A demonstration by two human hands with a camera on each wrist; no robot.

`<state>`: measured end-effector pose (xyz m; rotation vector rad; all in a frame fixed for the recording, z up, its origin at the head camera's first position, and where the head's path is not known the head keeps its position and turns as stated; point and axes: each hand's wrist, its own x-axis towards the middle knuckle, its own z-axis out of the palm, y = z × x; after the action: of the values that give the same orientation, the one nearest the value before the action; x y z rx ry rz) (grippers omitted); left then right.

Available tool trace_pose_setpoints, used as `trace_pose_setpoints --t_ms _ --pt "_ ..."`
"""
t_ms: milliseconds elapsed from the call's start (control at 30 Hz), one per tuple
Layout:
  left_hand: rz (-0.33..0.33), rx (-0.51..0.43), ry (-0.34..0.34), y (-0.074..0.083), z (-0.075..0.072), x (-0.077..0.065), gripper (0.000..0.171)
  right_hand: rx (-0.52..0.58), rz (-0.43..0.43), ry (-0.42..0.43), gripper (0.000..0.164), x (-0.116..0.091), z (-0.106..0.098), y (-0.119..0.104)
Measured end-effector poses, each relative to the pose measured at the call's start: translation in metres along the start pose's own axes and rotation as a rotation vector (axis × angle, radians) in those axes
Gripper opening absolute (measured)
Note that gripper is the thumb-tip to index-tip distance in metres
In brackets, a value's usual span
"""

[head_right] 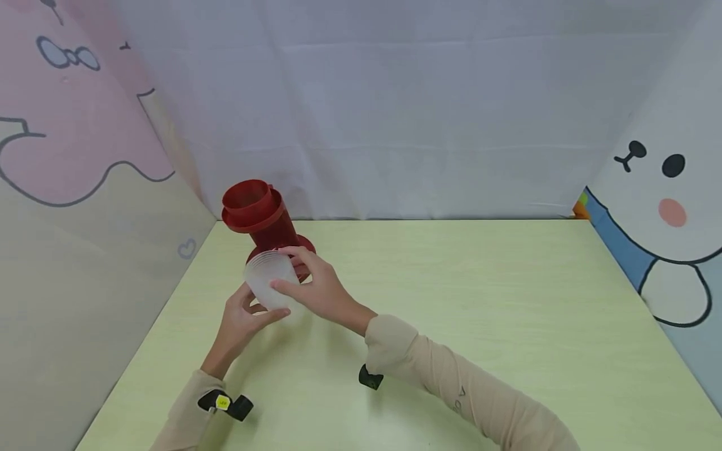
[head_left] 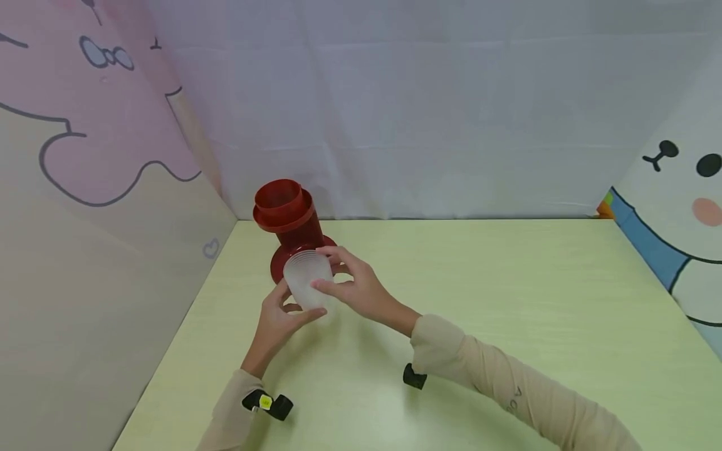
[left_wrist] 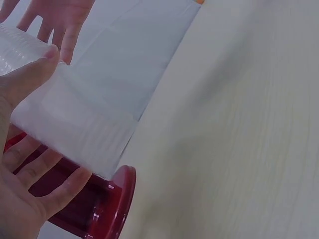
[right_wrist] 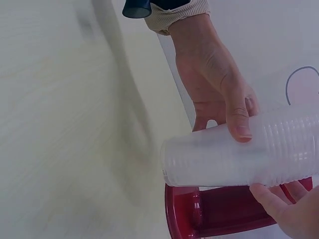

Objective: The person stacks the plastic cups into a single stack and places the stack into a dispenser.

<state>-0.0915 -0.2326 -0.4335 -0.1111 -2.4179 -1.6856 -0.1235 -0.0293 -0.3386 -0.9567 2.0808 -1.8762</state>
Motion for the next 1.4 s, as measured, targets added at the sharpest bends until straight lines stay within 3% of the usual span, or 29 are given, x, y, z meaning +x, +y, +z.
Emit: trace_pose_setpoints --t_ms 300,400,600,767,1033,1267,1400 --pt "-0.01 0.143 0.0 0.048 -0.011 0.001 0.063 -0.038 0.048 -0.029 0.052 0.012 -0.003 -0.006" --pt "-0.021 0.166 -0.003 0.048 -0.012 0.005 0.062 -0.034 0.058 -0.038 0.052 0.015 -0.005 -0.004" --pt "-0.019 0.139 0.001 0.026 -0.018 0.015 0.073 -0.002 0.039 -0.042 0.054 0.029 -0.006 0.013" --pt "0.029 0.15 0.019 0.03 -0.022 0.019 0.077 -0.015 0.062 -0.03 0.054 0.035 -0.007 0.012" --pt "0.067 0.164 0.066 0.047 -0.03 0.023 0.072 -0.063 0.04 0.009 0.051 0.045 -0.008 0.0" --pt "0.125 0.079 0.072 0.086 -0.037 0.026 0.066 -0.085 -0.017 0.01 0.052 0.057 -0.012 -0.02" --pt "0.167 0.08 0.072 0.097 -0.043 0.031 0.064 -0.114 -0.027 0.018 0.052 0.063 -0.014 -0.03"
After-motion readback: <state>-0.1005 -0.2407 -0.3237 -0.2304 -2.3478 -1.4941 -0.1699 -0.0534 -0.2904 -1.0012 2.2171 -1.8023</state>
